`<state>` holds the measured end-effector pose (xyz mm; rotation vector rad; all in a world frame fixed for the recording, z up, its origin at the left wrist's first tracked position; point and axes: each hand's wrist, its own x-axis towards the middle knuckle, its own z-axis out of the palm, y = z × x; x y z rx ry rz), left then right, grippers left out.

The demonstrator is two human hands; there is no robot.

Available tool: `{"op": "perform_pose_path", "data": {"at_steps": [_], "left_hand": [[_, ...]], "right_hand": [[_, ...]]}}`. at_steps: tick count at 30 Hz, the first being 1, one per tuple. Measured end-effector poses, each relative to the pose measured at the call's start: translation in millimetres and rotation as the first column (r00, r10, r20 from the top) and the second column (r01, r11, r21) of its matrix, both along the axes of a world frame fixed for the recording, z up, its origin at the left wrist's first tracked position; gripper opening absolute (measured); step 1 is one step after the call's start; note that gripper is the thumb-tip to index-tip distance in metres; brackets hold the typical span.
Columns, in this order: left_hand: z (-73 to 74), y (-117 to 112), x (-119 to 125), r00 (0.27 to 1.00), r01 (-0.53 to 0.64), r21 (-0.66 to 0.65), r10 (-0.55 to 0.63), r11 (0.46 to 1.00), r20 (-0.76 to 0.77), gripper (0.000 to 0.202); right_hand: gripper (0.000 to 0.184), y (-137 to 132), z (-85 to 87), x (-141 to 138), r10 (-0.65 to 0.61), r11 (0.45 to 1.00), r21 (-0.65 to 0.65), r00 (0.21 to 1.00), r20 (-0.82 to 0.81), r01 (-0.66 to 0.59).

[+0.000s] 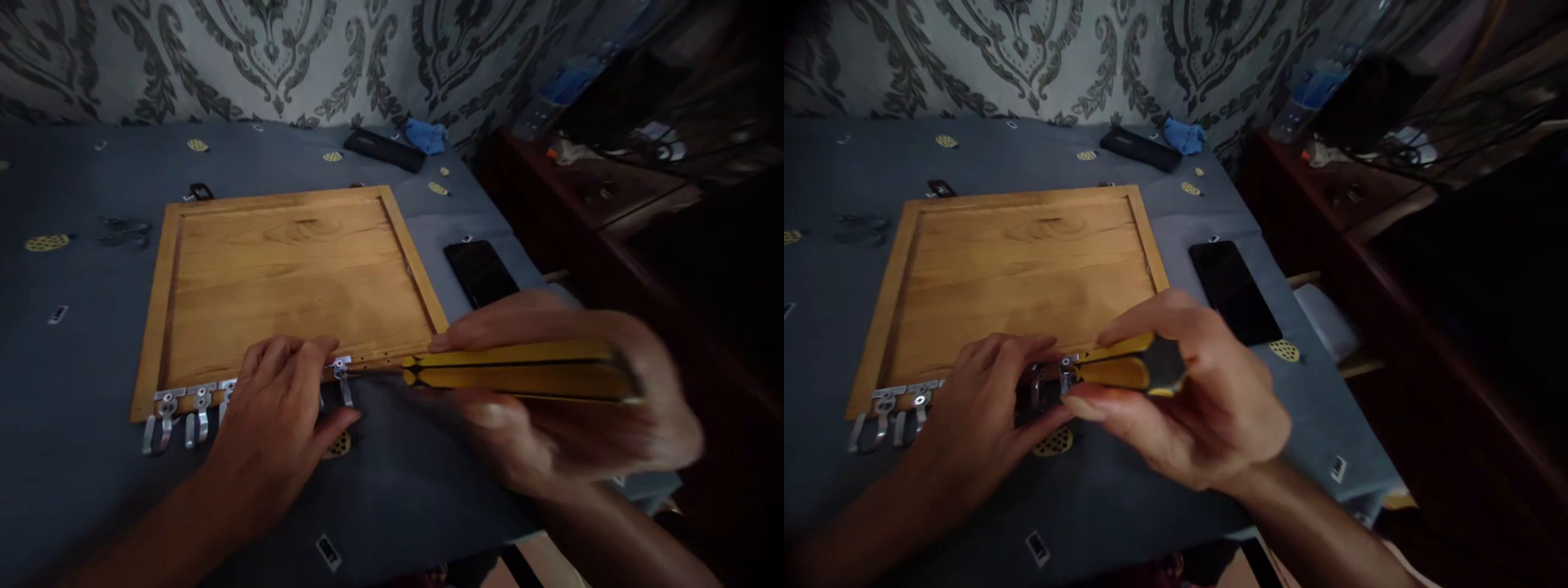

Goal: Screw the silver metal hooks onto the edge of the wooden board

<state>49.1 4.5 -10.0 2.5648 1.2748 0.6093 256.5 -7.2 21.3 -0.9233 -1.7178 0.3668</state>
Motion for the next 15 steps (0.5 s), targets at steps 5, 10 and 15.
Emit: {"op": "perform_pose_path", "data": {"at_steps": [5, 10, 15], "left_hand": [[-1.2, 1.4, 0.7, 1.0, -0.01, -0.014, 0.01, 1.0, 0.017, 0.047], [-0.4, 2.1, 0.5, 1.0, -0.008, -0.029, 0.008, 1.0, 0.021, 0.048], [-1.7, 2.0, 0.2, 0.999, -0.009, -0.048, 0.011, 0.999, 0.037, 0.048]], "right_hand": [[0.022, 8.4, -3.3, -11.2, -0.02, 0.995, 0.1, 1.0, 0.021, 0.018], [0.017, 8.3, -2.1, -9.5, 0.002, 0.999, 0.052, 0.998, 0.058, -0.005], [0.019, 8.4, -1.4, -9.4, 0.014, 0.999, 0.034, 0.991, 0.134, -0.019]]}}
